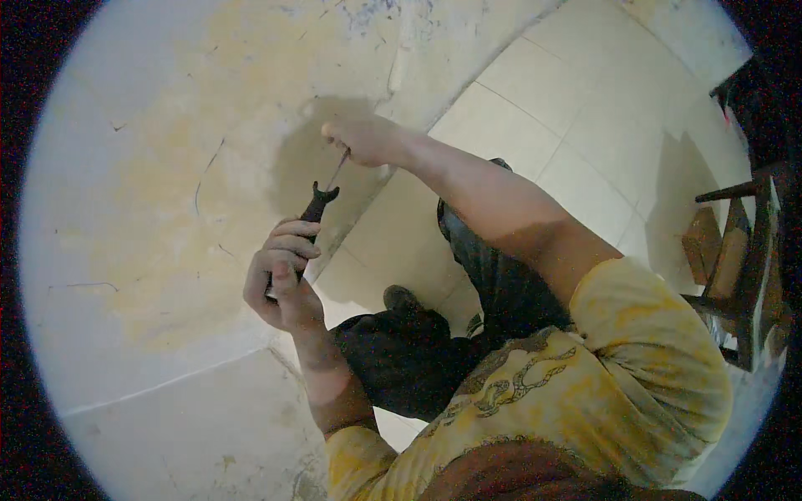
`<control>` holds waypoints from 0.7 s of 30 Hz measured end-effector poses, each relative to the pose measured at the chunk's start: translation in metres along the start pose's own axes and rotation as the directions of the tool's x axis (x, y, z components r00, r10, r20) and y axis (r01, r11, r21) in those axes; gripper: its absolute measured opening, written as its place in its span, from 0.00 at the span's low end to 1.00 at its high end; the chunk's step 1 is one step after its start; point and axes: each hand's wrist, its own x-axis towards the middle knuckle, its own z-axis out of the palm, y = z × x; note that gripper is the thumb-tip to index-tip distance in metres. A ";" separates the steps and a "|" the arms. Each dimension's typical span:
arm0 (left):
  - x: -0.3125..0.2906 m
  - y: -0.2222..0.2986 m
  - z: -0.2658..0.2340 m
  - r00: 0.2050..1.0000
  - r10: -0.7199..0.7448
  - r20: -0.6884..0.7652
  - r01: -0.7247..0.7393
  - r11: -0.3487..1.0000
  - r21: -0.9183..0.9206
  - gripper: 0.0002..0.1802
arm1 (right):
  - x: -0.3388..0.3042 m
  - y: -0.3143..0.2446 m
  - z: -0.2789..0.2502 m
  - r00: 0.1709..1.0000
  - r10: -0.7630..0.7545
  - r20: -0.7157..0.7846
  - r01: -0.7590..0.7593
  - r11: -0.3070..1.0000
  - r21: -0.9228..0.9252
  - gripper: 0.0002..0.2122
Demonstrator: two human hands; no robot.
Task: The person paints a wall using a paint roller, dips the roller into a bucket to apply more paint to the wall, and removes the roller cover from the frame by hand.
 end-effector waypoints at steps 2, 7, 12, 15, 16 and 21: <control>0.000 0.000 0.000 1.000 0.001 0.009 -0.002 1.000 0.008 0.21 | 0.000 0.001 0.004 0.944 0.080 0.319 -0.064 0.996 -0.059 0.13; 0.002 0.005 -0.012 0.998 0.037 -0.046 -0.037 0.999 -0.003 0.20 | -0.002 -0.009 0.018 0.966 0.007 0.260 -0.053 0.984 0.171 0.15; 0.007 0.005 -0.020 0.996 0.089 -0.031 -0.090 0.995 -0.040 0.18 | -0.003 -0.020 0.009 0.943 0.102 0.315 -0.149 0.981 0.128 0.15; 0.009 0.004 -0.020 0.992 0.103 -0.069 -0.106 0.994 -0.040 0.15 | 0.006 -0.028 0.003 0.963 0.026 0.268 -0.040 0.998 0.045 0.15; 0.009 0.004 -0.020 0.992 0.074 -0.104 -0.077 0.997 -0.026 0.15 | 0.008 -0.029 0.001 0.952 0.048 0.303 -0.049 0.999 -0.005 0.14; 0.006 0.008 -0.022 0.995 0.093 -0.029 -0.093 0.996 -0.007 0.12 | 0.002 -0.030 0.008 0.950 0.151 0.272 -0.220 0.945 0.243 0.11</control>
